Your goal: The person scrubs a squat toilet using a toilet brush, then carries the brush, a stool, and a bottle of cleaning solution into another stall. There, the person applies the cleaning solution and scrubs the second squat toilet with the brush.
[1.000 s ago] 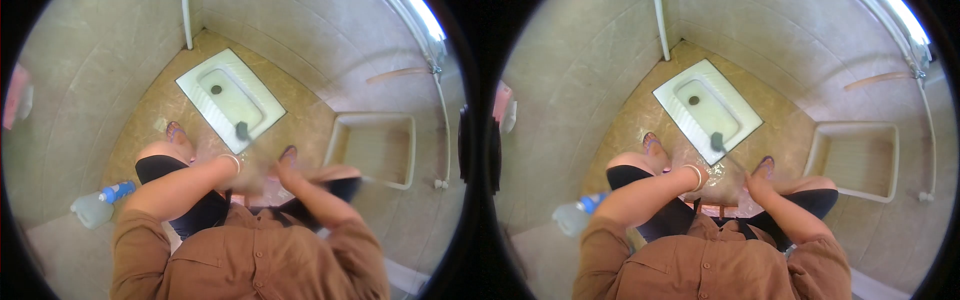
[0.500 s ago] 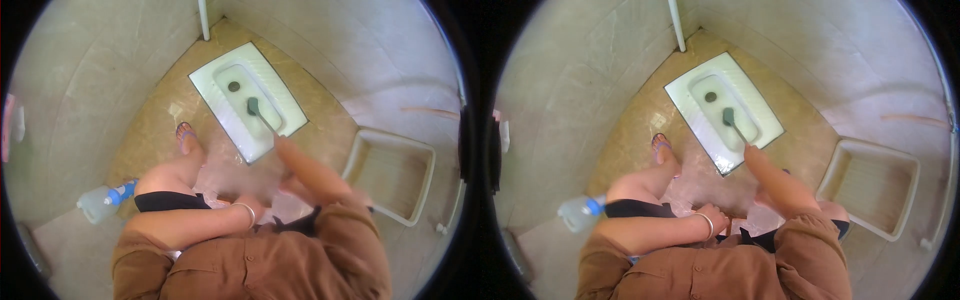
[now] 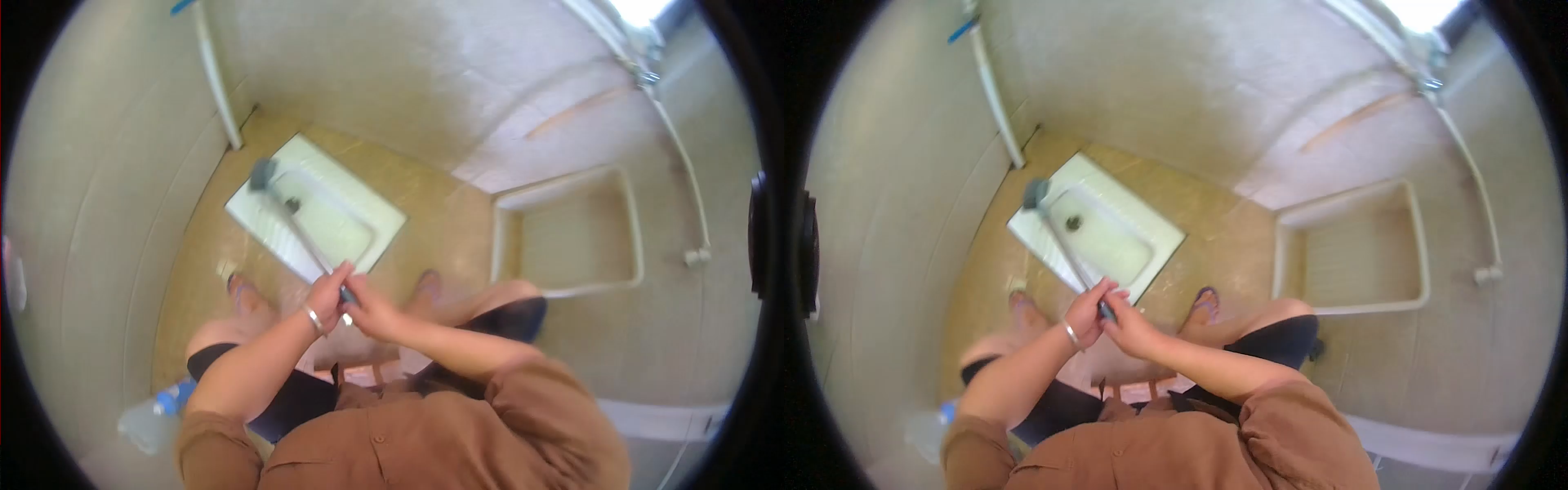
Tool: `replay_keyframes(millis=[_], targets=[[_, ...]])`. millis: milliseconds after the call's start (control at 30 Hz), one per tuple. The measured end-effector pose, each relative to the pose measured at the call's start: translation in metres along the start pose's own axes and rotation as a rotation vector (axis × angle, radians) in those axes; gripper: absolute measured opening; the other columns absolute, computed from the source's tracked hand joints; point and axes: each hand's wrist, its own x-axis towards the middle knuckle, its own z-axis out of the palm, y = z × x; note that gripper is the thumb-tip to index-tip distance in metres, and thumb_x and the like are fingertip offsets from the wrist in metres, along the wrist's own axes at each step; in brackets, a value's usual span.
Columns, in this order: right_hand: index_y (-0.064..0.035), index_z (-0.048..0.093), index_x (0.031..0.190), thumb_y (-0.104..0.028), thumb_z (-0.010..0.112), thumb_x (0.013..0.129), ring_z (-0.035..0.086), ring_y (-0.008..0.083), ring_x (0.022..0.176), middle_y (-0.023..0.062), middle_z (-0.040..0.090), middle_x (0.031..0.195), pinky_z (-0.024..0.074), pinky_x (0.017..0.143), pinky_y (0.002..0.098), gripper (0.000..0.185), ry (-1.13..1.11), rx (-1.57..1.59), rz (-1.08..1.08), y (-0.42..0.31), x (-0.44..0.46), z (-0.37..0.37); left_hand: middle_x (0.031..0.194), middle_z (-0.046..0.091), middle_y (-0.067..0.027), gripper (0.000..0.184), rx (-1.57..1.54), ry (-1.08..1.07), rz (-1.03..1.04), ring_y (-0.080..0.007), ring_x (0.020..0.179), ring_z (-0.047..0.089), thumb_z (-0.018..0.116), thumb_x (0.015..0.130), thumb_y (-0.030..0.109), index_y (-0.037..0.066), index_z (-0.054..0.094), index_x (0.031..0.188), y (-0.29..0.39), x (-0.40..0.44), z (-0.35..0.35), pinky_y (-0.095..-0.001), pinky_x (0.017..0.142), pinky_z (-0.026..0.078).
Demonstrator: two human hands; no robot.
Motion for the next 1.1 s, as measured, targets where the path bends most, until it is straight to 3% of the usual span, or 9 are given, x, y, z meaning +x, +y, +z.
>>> replay_keyframes(millis=[67,133,233,433,533,633,900,1033,1100], targets=[[-0.0101,0.036,0.125,-0.016,0.053,0.084,0.057,0.0164,0.07,0.0094,0.056,0.083,0.0487,0.061,0.0306,0.045,-0.087,-0.11,-0.062,-0.004,-0.016,-0.021,0.092,0.056,-0.0051,0.026,-0.006,-0.073,0.056,-0.0138,0.081,0.054,0.05,0.088,0.031,0.01,0.052,0.101,0.0,-0.005,0.015,-0.0311,0.074,0.045],[-0.0066,0.036,0.128,-0.02,0.056,0.082,0.058,0.0239,0.083,0.0175,0.055,0.1,0.0474,0.074,0.0358,0.053,0.007,-0.454,-0.433,0.01,-0.015,-0.07,0.088,0.055,-0.0038,0.02,0.021,-0.124,0.096,-0.0144,0.082,0.054,0.054,0.085,0.029,0.01,0.054,0.091,0.013,-0.019,0.03,-0.0325,0.073,0.045],[-0.0001,0.04,0.125,-0.022,0.063,0.077,0.047,0.0353,0.11,0.0226,0.049,0.119,0.0361,0.095,0.042,0.058,0.362,-0.795,-0.519,-0.057,-0.042,-0.167,0.086,0.056,-0.0049,0.018,-0.284,-0.096,0.121,-0.0174,0.081,0.054,0.055,0.083,0.025,0.009,0.053,0.091,0.025,-0.013,0.022,-0.0331,0.074,0.044],[0.0012,0.041,0.124,-0.029,0.059,0.079,0.039,0.0356,0.118,0.0228,0.041,0.127,0.0314,0.099,0.0412,0.057,1.501,-1.327,-0.495,-0.182,-0.105,-0.444,0.078,0.057,-0.0045,0.015,-0.326,-0.108,0.089,-0.0195,0.075,0.055,0.051,0.082,0.023,0.009,0.054,0.084,0.043,-0.004,0.003,-0.0329,0.071,0.046],[-0.0016,0.043,0.123,-0.039,0.055,0.079,0.043,0.0337,0.116,0.0221,0.047,0.122,0.0342,0.096,0.0401,0.059,1.81,-1.142,-0.136,-0.207,-0.149,-0.529,0.079,0.059,-0.0045,0.016,-0.222,-0.085,0.032,-0.0192,0.076,0.056,0.051,0.082,0.025,0.009,0.054,0.086,0.04,-0.002,-0.002,-0.0329,0.07,0.046],[0.0015,0.037,0.127,-0.056,0.049,0.077,0.039,0.0358,0.119,0.0234,0.043,0.126,0.0298,0.1,0.0401,0.077,1.801,-1.025,-0.03,-0.188,-0.16,-0.616,0.081,0.06,-0.0049,0.018,-0.163,0.025,-0.035,-0.0191,0.077,0.058,0.051,0.082,0.026,0.009,0.054,0.087,0.033,-0.006,-0.008,-0.033,0.069,0.047],[-0.0056,0.039,0.13,-0.055,0.042,0.084,0.039,0.0243,0.118,0.0108,0.043,0.129,0.029,0.098,0.0353,0.067,1.337,-0.599,-0.117,-0.193,-0.176,-0.672,0.082,0.059,-0.0078,0.022,-0.139,0.07,-0.155,-0.0205,0.077,0.059,0.05,0.081,0.026,0.006,0.052,0.089,0.014,0.004,-0.027,-0.0346,0.069,0.049],[0.0034,0.046,0.119,-0.044,0.049,0.084,0.048,0.0224,0.108,0.0132,0.052,0.117,0.0358,0.091,0.0332,0.059,1.481,-0.563,-0.159,-0.195,-0.17,-0.642,0.082,0.058,-0.008,0.022,-0.138,0.093,-0.15,-0.021,0.076,0.058,0.05,0.082,0.027,0.006,0.052,0.087,0.009,0.009,-0.025,-0.0345,0.068,0.048],[0.0033,0.051,0.114,-0.044,0.052,0.082,0.055,0.0252,0.096,0.0151,0.06,0.102,0.0417,0.083,0.0357,0.057,1.539,-0.957,-0.157,-0.181,-0.172,-0.72,0.082,0.058,-0.0087,0.022,-0.132,0.087,-0.158,-0.0215,0.076,0.058,0.049,0.082,0.027,0.005,0.051,0.088,0.007,0.012,-0.02,-0.0347,0.067,0.048]])
